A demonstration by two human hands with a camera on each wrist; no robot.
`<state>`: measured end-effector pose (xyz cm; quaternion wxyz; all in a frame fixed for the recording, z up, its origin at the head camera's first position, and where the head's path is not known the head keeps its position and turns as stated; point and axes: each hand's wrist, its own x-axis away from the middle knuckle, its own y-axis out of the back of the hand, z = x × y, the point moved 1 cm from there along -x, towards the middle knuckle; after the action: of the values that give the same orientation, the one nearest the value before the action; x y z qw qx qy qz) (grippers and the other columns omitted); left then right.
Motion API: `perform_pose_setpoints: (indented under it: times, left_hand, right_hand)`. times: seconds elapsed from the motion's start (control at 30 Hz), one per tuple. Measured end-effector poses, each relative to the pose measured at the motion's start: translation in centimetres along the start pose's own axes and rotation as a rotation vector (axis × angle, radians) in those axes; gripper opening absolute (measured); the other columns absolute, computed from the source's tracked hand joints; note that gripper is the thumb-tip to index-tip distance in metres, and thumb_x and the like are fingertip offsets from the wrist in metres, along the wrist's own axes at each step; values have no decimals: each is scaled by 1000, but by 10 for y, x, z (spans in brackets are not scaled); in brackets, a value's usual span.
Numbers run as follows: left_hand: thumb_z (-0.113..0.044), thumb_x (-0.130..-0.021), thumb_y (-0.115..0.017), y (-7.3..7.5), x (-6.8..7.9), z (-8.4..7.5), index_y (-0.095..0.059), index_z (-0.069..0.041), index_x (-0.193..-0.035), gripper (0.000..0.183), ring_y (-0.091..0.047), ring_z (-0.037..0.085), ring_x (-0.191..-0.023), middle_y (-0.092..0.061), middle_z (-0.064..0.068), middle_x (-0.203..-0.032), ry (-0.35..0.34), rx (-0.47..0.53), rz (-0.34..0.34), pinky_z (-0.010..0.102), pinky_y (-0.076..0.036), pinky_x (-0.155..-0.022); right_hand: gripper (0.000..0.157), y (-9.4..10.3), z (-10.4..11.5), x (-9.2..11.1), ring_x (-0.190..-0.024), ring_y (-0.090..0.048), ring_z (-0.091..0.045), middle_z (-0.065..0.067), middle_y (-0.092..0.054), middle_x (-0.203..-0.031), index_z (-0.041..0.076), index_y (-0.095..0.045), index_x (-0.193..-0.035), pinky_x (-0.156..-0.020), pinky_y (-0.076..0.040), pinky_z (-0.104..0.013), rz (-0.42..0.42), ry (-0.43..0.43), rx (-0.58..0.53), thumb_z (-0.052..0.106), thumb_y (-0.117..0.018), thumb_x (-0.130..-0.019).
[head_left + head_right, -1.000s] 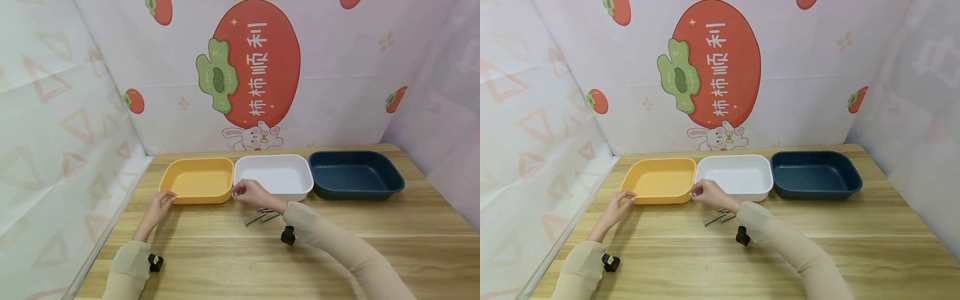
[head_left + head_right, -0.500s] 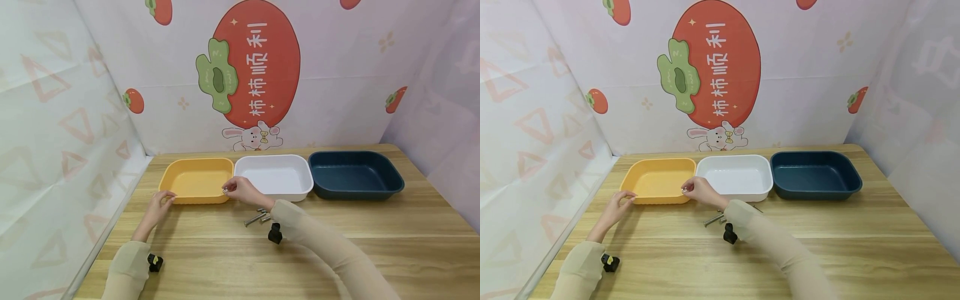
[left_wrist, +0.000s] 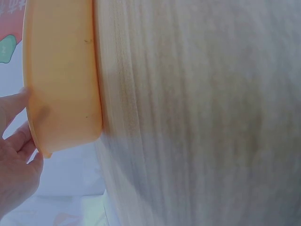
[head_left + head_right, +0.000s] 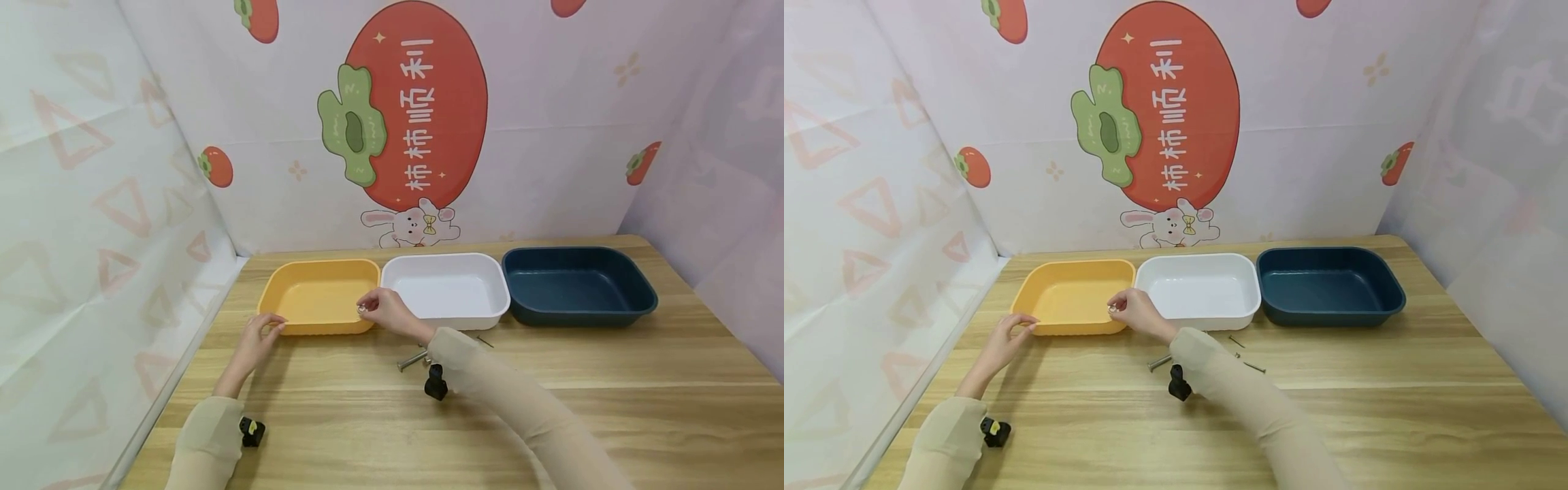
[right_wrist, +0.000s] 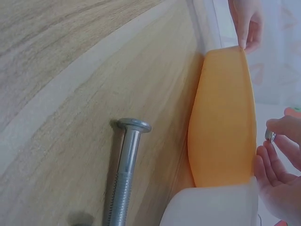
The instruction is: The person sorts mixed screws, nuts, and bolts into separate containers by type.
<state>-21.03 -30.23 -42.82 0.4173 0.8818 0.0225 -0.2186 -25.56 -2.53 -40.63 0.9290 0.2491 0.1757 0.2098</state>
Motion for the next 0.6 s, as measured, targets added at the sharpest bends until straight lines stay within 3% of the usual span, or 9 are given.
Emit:
perform_pose_setpoints:
  times: [0.33, 0.6]
  left_hand:
    - [0, -83, -57, 0, 1, -1, -59, 5, -92, 10, -47, 36, -92, -58, 23, -94, 27, 11, 16, 50, -36, -79]
    - [2, -83, -57, 1, 2, -3, -59, 6, -92, 11, -46, 37, -92, -58, 23, -94, 28, 30, 7, 53, -36, -78]
  right_hand:
    - [22, -2, 2, 4, -79, -56, -20, -17, -61, -94, -6, -63, -98, -69, -45, -21, -21, -19, -27, 3, -64, -77]
    - [20, 4, 4, 19, -80, -57, -20, -16, -61, -94, -4, -64, -96, -69, -45, -21, -30, -1, -61, 4, -64, -78]
